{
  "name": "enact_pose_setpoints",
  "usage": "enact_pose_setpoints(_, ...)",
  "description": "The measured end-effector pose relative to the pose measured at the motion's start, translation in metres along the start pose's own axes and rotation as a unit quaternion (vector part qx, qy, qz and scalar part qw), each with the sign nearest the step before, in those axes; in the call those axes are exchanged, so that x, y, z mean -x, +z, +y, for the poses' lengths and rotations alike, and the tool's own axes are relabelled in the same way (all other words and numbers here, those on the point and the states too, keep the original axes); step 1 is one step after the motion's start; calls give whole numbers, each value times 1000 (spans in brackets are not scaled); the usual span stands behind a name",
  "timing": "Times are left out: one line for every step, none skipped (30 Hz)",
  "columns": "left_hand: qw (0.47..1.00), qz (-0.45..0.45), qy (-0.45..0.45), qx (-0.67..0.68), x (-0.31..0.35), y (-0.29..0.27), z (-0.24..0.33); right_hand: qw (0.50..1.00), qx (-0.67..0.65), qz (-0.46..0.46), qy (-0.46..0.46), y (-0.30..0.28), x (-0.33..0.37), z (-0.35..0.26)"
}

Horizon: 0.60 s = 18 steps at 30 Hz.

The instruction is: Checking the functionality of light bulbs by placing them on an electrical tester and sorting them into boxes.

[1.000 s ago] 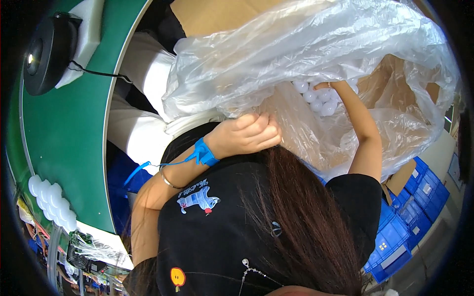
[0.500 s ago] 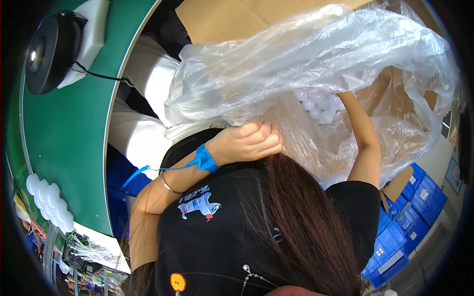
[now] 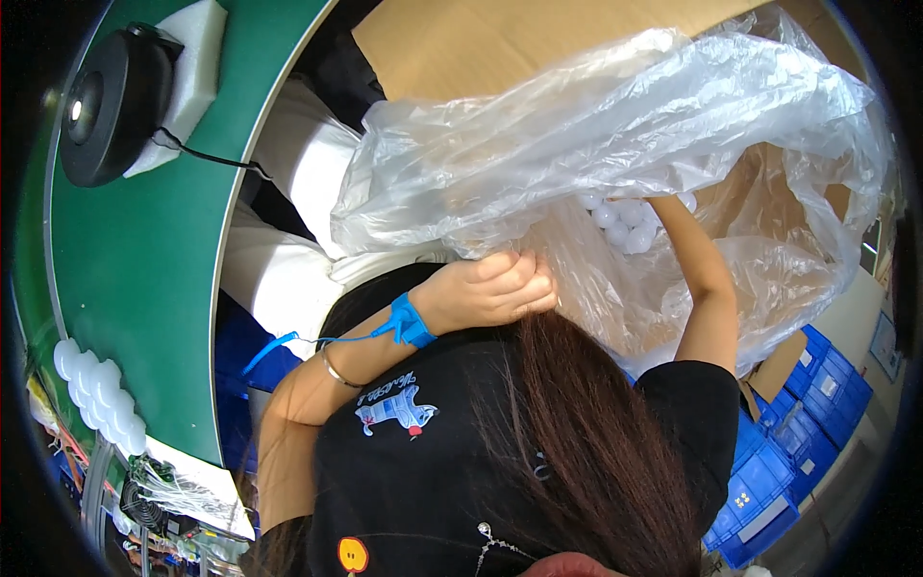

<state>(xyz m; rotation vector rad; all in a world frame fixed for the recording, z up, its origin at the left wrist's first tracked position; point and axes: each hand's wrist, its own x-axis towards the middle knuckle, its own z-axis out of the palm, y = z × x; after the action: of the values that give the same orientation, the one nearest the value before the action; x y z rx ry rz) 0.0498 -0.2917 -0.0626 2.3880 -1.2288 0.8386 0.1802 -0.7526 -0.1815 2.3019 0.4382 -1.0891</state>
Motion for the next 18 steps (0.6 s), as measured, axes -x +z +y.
enact_pose_setpoints(1000,0,-1,1,0,0,1,1000,-2,2,1,1,5,-2)
enact_pose_setpoints(1000,0,-3,3,0,0,1,1000,-4,4,3,-3,-5,-6)
enact_pose_setpoints(1000,1,-2,1,0,0,0,1000,-7,6,4,-4,-5,-12)
enact_pose_setpoints(1000,-2,0,3,0,0,-1,1000,-8,8,4,-9,-1,-34)
enact_pose_setpoints(1000,-5,1,5,0,-1,-1,1000,-9,10,4,-8,2,-36)
enact_pose_setpoints(1000,-4,1,4,0,-1,-1,1000,-10,12,5,-6,5,-34)
enact_pose_setpoints(1000,-3,-2,4,-1,-1,-1,1000,-10,13,6,-4,7,-32)
enact_pose_setpoints(1000,-3,-4,4,-1,-1,-1,1000,-10,14,7,-3,7,-32)
enact_pose_setpoints(1000,-2,-3,5,-2,-1,0,1000,-13,14,9,-4,7,-40)
enact_pose_setpoints(1000,-2,-3,6,-3,-1,-1,1000,-15,13,11,-7,3,-47)
enact_pose_setpoints(1000,-1,-3,8,-4,-1,0,1000,-18,13,13,-10,0,-53)
enact_pose_setpoints(1000,-2,-3,7,-4,-2,-1,1000,-20,14,13,-11,-2,-55)
enact_pose_setpoints(1000,-9,-3,11,-4,-3,-1,1000,-22,15,12,-13,-2,-53)
enact_pose_setpoints(1000,-16,-3,14,-4,-4,-2,1000,-23,15,12,-13,-5,-59)
enact_pose_setpoints(1000,-16,-4,13,-4,-4,-1,999,-25,16,12,-12,-5,-57)
enact_pose_setpoints(1000,-14,-8,12,-4,-3,0,999,-27,17,11,-10,-2,-54)
enact_pose_setpoints(1000,-12,-11,12,-4,-3,0,999,-28,18,11,-8,-1,-53)
enact_pose_setpoints(1000,-12,-12,11,-4,-3,0,999,-29,18,11,-8,3,-52)
